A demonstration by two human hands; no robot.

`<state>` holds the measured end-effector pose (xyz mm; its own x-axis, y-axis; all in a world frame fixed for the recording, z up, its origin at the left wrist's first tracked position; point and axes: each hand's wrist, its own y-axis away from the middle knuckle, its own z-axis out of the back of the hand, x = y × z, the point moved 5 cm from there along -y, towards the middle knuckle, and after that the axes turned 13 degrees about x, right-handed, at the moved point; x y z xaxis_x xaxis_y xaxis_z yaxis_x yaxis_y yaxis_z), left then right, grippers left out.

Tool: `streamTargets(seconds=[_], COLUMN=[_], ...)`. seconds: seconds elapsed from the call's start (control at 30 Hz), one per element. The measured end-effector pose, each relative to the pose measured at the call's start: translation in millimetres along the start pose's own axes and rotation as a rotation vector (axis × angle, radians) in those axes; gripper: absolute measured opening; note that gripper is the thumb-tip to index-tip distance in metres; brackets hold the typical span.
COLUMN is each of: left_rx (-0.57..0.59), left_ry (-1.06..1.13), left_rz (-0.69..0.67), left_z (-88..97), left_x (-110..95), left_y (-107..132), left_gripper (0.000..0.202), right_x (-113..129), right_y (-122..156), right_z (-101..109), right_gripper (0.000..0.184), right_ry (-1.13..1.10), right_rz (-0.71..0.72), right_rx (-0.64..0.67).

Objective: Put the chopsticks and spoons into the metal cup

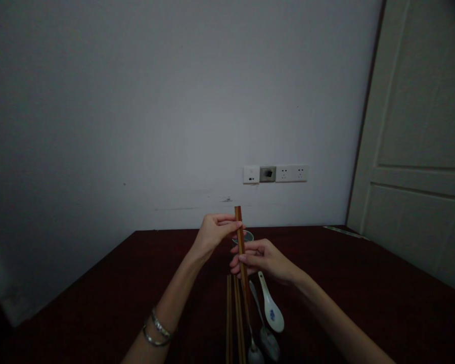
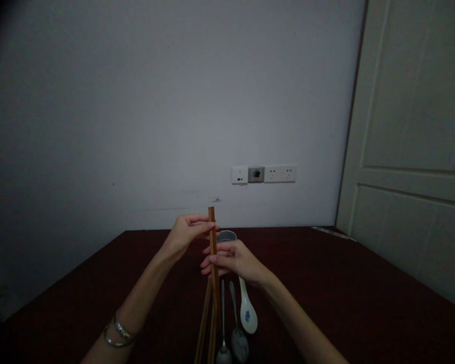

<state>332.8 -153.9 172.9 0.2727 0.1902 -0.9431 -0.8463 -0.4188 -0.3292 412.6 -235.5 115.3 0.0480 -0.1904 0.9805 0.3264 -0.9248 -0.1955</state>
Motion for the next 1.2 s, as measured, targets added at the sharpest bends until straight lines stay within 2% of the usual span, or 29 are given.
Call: streamTargets(seconds=[0.27, 0.43, 0.5, 0.6, 0.67, 0.73, 0.97, 1.2], left_rx=[-0.010, -0.005, 0.008, 0.055, 0.107, 0.158, 0.237, 0.276], left_ry=[-0.139, -0.178, -0.203, -0.212, -0.197, -0.179, -0.182, -0.217], left_rz=[-0.027, -0.057, -0.054, -0.035, -0.024, -0.015, 0.002, -0.005], left_z=[-2.2, -1.2, -1.7, -6.9, -13.2, -20.0, -34.4, -37.4], left_x=[-12, -16, -16, -16, -16, -15, -15, -17], left_y=[5, 8, 8, 10, 11, 13, 18, 21], left_gripper=[0.022, 0.020, 0.018, 0.018, 0.019, 0.021, 0.024, 0.021], right_x=[-3, 14, 28, 51, 65, 73, 80, 85], right_y=[-2, 3, 8, 22, 32, 38, 40, 39], right_z=[-4, -1, 5, 16, 18, 14, 2, 1], right_gripper=[0.033, 0.036, 0.035, 0.034, 0.034, 0.033, 0.025, 0.021], right_ry=[-0.017, 0.146, 0.248, 0.378, 0.468, 0.553, 0.673, 0.737], right_rz=[-0.005, 0.009, 0.051, 0.175, 0.249, 0.295, 0.369, 0.410], right_rx=[-0.011, -0.021, -0.102, -0.359, -0.500, -0.575, -0.690, -0.634])
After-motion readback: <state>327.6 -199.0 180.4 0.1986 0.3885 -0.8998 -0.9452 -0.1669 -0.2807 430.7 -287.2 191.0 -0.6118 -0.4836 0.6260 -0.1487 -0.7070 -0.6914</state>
